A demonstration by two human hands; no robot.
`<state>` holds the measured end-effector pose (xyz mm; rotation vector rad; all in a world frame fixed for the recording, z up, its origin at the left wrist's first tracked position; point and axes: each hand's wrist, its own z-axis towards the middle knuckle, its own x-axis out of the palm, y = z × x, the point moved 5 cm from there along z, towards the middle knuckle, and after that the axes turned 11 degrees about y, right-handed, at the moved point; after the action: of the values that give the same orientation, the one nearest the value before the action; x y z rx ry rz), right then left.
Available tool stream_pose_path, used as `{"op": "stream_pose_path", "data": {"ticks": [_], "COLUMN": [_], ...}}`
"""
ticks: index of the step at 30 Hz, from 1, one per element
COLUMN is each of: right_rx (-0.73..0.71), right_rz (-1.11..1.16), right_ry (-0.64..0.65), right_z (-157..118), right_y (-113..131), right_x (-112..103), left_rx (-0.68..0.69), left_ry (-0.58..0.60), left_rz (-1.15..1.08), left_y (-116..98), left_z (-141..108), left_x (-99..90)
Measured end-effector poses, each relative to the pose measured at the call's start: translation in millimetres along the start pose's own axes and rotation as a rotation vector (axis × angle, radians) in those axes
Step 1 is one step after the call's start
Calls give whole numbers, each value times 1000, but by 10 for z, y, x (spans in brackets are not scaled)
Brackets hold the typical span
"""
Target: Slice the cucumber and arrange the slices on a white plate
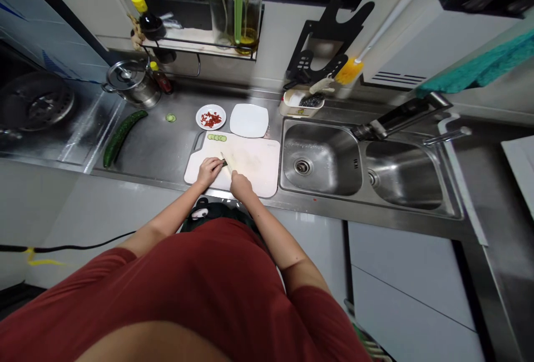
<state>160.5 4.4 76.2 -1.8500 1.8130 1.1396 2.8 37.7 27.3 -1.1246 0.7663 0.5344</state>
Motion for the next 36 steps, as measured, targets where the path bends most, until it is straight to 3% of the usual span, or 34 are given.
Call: {"op": "stream_pose_path", "data": {"ticks": [28,36], "right_rx": [-33,-5], "right_rz": [-7,-6], "right_ry": [-79,-38], "right_z": [390,290], "right_y": [158,102], "right_x": [-126,-47], "left_rx": [47,44], "left_ry": [-22,-25], "left_rz": [0,-11], "left_y": [8,19], "left_z": [9,10], "left_x": [10,14]}}
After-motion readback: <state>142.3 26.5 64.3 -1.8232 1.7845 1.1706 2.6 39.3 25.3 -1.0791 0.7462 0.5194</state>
